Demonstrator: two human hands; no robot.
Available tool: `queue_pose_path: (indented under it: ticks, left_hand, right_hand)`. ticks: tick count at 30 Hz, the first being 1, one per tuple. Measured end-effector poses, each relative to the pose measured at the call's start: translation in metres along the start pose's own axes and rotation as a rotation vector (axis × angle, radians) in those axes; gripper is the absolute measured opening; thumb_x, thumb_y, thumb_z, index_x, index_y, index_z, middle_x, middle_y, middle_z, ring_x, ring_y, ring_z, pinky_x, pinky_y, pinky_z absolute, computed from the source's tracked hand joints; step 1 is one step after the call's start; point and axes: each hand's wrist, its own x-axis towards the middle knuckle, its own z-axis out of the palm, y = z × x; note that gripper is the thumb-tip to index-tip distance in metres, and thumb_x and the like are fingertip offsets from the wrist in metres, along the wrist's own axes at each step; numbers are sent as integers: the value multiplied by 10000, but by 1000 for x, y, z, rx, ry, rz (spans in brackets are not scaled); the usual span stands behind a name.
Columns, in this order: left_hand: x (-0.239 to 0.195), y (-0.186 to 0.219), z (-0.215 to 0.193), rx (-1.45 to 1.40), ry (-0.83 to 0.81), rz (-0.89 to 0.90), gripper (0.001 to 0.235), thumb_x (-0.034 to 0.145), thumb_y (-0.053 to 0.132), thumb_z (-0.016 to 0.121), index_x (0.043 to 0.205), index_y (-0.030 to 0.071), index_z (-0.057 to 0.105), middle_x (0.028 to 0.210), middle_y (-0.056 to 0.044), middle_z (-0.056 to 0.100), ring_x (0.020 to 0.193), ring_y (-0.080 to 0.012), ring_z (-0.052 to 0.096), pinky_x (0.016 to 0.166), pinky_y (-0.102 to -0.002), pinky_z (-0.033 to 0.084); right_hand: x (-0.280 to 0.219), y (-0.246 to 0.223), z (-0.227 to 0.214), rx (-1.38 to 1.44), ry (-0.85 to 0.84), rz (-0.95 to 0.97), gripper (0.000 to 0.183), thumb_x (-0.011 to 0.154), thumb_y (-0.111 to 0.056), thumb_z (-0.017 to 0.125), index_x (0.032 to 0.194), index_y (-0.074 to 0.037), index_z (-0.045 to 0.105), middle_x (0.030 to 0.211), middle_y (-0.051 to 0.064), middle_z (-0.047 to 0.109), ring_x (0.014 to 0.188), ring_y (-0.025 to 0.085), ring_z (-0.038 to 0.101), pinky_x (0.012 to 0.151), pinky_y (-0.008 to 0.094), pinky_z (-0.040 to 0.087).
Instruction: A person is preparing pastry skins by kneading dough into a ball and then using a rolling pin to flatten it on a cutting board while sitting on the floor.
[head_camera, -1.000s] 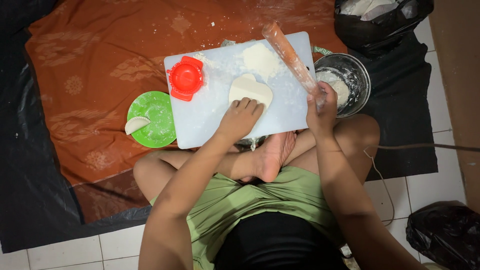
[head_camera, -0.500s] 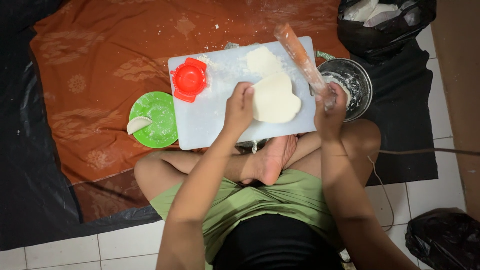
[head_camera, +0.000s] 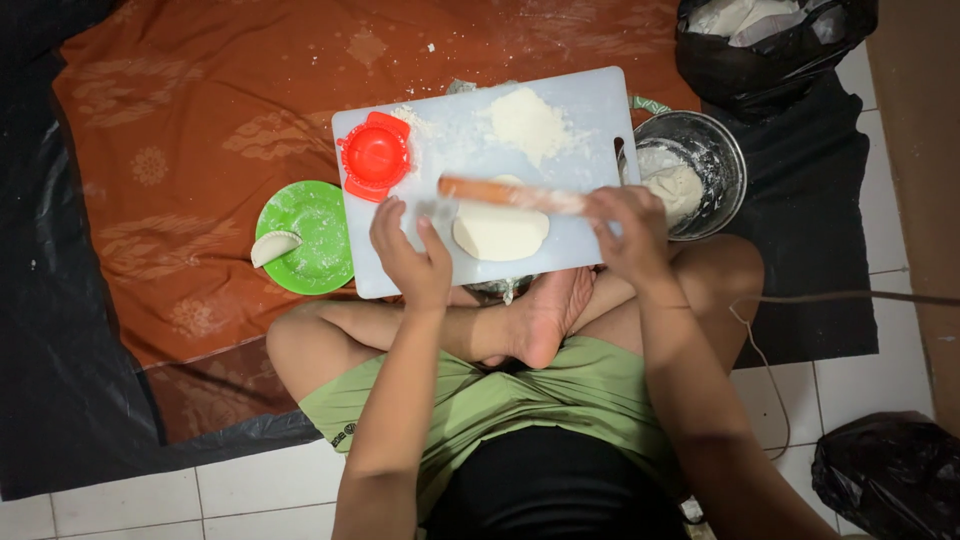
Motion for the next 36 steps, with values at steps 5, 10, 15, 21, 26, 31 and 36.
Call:
queue_pose_path:
  ticks: [5, 10, 15, 21, 26, 31, 36]
  left_hand:
    - [-5, 4, 5, 252, -459, 195, 525, 1037, 438, 506, 1343, 26, 613, 1449, -279, 481, 1455, -480, 322, 1214, -585, 174]
    - [21, -11, 44, 440, -624, 136, 692, 943, 580, 516, 1444, 106, 576, 1542, -267, 428, 1527, -414, 247, 1258, -553, 92]
    - [61, -27, 72, 221, -577, 5, 659, 1014, 483, 486, 1518, 59, 462, 1618, -281, 242, 1553, -447, 104, 1279, -538, 166]
    - [3, -14, 36, 373, -564, 44, 691, 976, 529, 445, 1488, 69, 511, 1606, -291, 307, 1547, -435, 170, 1257, -566, 87]
    - [-19, -19, 33, 370, -532, 17, 762, 990, 571, 345, 1503, 22, 471, 1623, -286, 287, 1548, -430, 187, 1264, -550, 73]
    - [33, -42, 73, 367, -519, 81, 817, 901, 538, 599, 1519, 21, 460, 1637, -298, 227, 1550, -459, 130, 1264, -593, 81]
    - [45, -43, 68, 218, -537, 89, 676, 1067, 476, 433, 1617, 102, 313, 1694, -219, 101, 1588, -451, 68, 1306, -564, 193]
  right_hand:
    - [17, -54, 2, -155, -130, -174, 323, 863, -284, 740, 1156, -150, 717, 1027, 46, 729, 1074, 267, 644, 917, 430, 464]
    - [54, -35, 34, -299, -172, -74, 546, 954, -493, 563, 1422, -215, 607, 1281, 38, 659, 1250, 285, 544, 952, 443, 422]
    - [105, -23, 47, -235, -216, 113, 529, 1090, -460, 445, 1499, -135, 524, 1403, 171, 563, 1396, 396, 386, 1096, 515, 325]
    - [47, -40, 32, -332, -217, -72, 554, 1013, -468, 508, 1457, -145, 579, 1362, 218, 585, 1397, 439, 419, 1056, 552, 349]
    - [32, -45, 29, -367, -208, -125, 560, 1033, -522, 414, 1442, -180, 585, 1348, 176, 577, 1377, 410, 453, 1039, 526, 370]
    - [102, -28, 46, -290, -297, 66, 577, 1042, -472, 461, 1501, -125, 508, 1392, 236, 531, 1423, 473, 356, 1066, 600, 339]
    - [113, -29, 54, -200, -185, 89, 581, 1060, -427, 436, 1451, -9, 531, 1453, 295, 443, 1434, 489, 247, 1137, 612, 235]
